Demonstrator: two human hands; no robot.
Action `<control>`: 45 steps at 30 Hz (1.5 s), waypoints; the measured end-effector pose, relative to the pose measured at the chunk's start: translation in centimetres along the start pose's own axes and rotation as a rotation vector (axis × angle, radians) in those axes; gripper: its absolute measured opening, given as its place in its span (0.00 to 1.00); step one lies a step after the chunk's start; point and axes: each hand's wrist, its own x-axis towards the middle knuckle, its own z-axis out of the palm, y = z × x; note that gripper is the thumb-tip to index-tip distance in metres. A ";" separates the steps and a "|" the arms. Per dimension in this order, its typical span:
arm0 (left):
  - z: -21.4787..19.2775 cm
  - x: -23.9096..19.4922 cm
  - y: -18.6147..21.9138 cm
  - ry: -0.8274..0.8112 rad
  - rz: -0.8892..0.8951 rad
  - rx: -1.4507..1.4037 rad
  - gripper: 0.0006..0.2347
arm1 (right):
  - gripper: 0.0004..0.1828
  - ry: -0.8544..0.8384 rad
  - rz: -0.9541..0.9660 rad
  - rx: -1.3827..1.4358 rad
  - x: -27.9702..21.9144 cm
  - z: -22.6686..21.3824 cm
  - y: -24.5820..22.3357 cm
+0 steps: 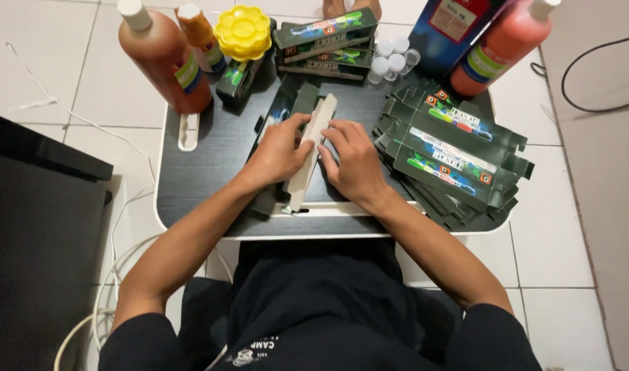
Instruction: The person folds flat cardboard pieces into rectangular boxes on a small table. They repeatedly fold the flaps and tuck them to form the box shape, then stack the finished boxes on the table.
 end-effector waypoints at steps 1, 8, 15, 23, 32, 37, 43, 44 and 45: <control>-0.5 -0.2 0.6 0.002 0.007 0.005 0.21 | 0.11 0.008 -0.002 -0.004 0.0 0.2 0.2; -0.3 -1.2 -0.7 0.115 0.090 0.102 0.25 | 0.18 -0.210 0.062 -0.122 -1.1 1.2 1.0; -0.7 -0.9 -1.2 -0.005 0.026 0.488 0.16 | 0.19 -0.320 0.042 -0.119 -0.7 1.1 0.2; -2.5 -0.4 -0.7 -0.112 0.059 0.420 0.18 | 0.23 -0.539 0.107 -0.115 0.9 1.1 0.5; -3.3 -0.7 -2.4 -0.032 0.168 0.153 0.20 | 0.27 -0.502 0.110 -0.213 1.6 1.1 1.0; -3.0 -0.9 -2.7 0.011 0.135 0.114 0.21 | 0.28 -0.476 0.106 -0.202 2.1 0.9 0.4; -3.1 -0.6 -3.1 0.001 0.142 0.120 0.20 | 0.37 -0.463 0.140 -0.204 1.8 1.1 0.2; -3.1 -0.4 -3.0 -0.017 0.129 0.103 0.19 | 0.37 -0.460 0.143 -0.192 1.7 1.2 0.2; -3.2 -0.5 -2.8 -0.037 0.112 0.086 0.18 | 0.36 -0.461 0.145 -0.177 1.5 1.3 0.2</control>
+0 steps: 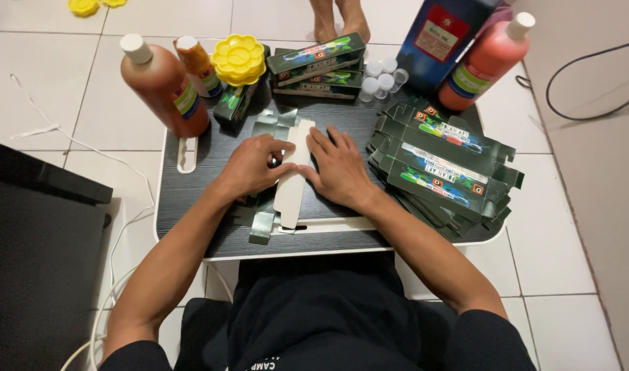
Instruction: The person folds flat cardboard pieces into rectangular boxes on a small table. They repeatedly fold the flaps and tuck them to form the box shape, then stack the finished boxes on the table.
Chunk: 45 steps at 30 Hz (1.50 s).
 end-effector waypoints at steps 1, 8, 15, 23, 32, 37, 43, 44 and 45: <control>0.2 0.1 -0.4 -0.004 0.005 0.001 0.18 | 0.36 0.003 0.006 -0.001 0.0 0.1 0.1; 1.7 -0.2 0.4 -0.038 -0.163 -0.121 0.19 | 0.28 0.092 -0.001 -0.004 -0.4 2.3 2.0; 2.4 0.0 1.6 0.002 0.000 0.170 0.21 | 0.32 0.063 -0.053 -0.006 -1.1 0.1 0.6; 2.7 -1.2 0.1 0.057 0.233 0.489 0.25 | 0.26 0.080 -0.169 -0.196 -1.7 1.3 0.2; 2.9 -1.0 -0.2 0.026 0.197 0.467 0.27 | 0.20 0.058 -0.222 -0.221 -6.4 -0.1 -2.7; 2.6 -1.1 0.3 0.014 0.182 0.445 0.27 | 0.17 0.216 -0.227 -0.226 -9.7 -0.9 -5.3; 2.6 -1.1 0.6 0.007 0.164 0.421 0.27 | 0.18 0.272 -0.155 -0.234 -11.1 -1.4 -6.5; 2.5 -1.1 0.6 0.007 0.172 0.419 0.27 | 0.20 0.259 -0.149 -0.212 -11.1 -1.4 -6.5; 2.5 -1.2 0.6 0.007 0.181 0.416 0.27 | 0.22 0.246 -0.143 -0.190 -11.1 -1.4 -6.4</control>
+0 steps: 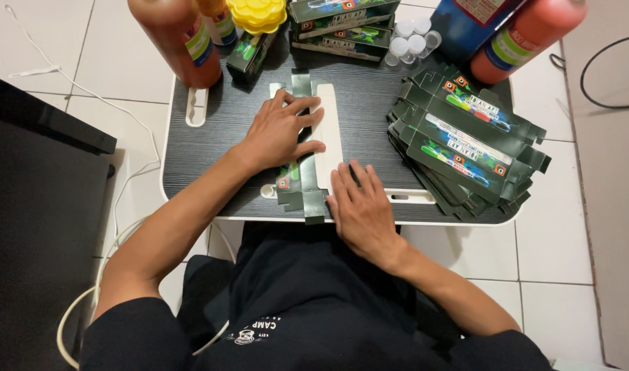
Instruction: The person folds flat cardboard pieces into rectangular boxes on a small table. They repeatedly fold the flaps and tuck them to form the box shape, then stack the finished boxes on the table.
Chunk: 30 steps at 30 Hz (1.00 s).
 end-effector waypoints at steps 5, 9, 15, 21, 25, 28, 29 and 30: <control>-0.1 -0.1 0.0 -0.003 0.001 -0.021 0.27 | 0.23 -0.051 0.028 0.029 2.0 0.6 2.0; 0.3 0.1 -0.4 -0.029 0.000 -0.029 0.29 | 0.26 -0.253 0.082 0.106 5.2 1.7 4.2; 0.4 0.0 -0.4 -0.018 -0.001 -0.032 0.27 | 0.23 -0.146 0.057 -0.001 7.7 6.0 6.5; 0.1 0.0 -0.3 -0.017 -0.002 -0.048 0.27 | 0.20 -0.072 0.034 -0.038 8.5 8.2 7.6; -0.4 0.0 0.1 -0.041 -0.017 -0.061 0.26 | 0.21 -0.099 0.037 -0.020 8.5 8.0 7.8; -0.4 0.2 0.1 -0.023 -0.022 -0.057 0.26 | 0.21 -0.120 0.035 0.000 8.5 6.7 7.4; -0.3 0.2 0.0 -0.030 -0.039 -0.065 0.26 | 0.23 -0.170 0.042 0.020 8.4 5.9 7.0; -0.3 0.3 0.0 -0.036 -0.056 -0.073 0.27 | 0.25 -0.219 0.050 0.039 8.2 5.1 6.6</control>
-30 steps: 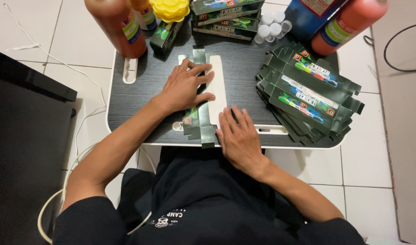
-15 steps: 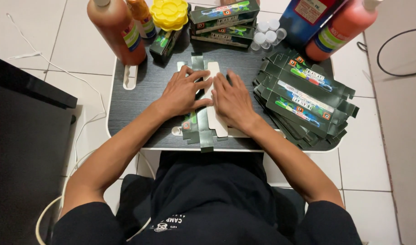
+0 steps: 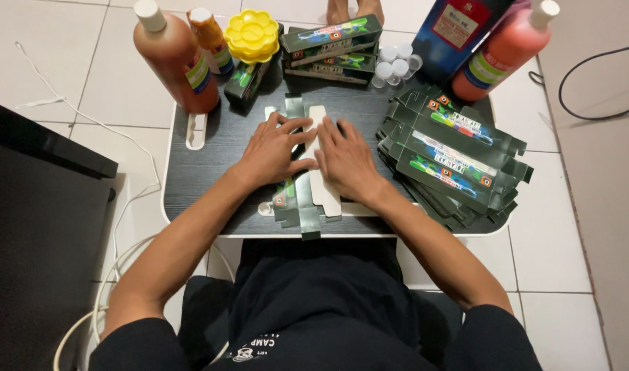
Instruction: The person folds flat cardboard pieces into rectangular boxes on a small table. They repeatedly fold the flaps and tuck them to form the box shape, then stack the finished boxes on the table.
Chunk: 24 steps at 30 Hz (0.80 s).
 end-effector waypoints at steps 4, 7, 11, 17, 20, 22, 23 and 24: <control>-0.4 -0.3 0.5 0.009 0.000 -0.013 0.27 | 0.24 -0.086 -0.002 0.033 -2.9 -1.4 -1.2; 0.2 0.5 -0.2 0.046 0.005 0.032 0.26 | 0.18 0.133 -0.103 -0.028 -5.7 -1.0 -2.2; 0.1 0.1 0.0 0.051 -0.010 0.018 0.26 | 0.15 0.283 -0.051 -0.010 -8.4 -1.0 -4.7; 0.4 0.1 0.0 0.075 -0.010 -0.034 0.26 | 0.11 0.377 0.019 0.089 -9.7 -2.7 -6.9; 0.3 0.7 -0.2 0.089 -0.001 -0.039 0.25 | 0.07 0.406 0.023 0.176 -9.4 -3.5 -7.1; 0.9 0.3 0.2 0.096 -0.012 -0.031 0.25 | 0.07 0.422 0.027 0.204 -10.0 -3.6 -7.4; 0.9 0.4 0.0 0.092 -0.014 -0.026 0.26 | 0.07 0.437 0.034 0.224 -9.9 -3.7 -7.4; 0.9 0.5 -0.2 0.087 -0.017 -0.022 0.26 | 0.07 0.452 0.042 0.244 -9.7 -3.8 -7.4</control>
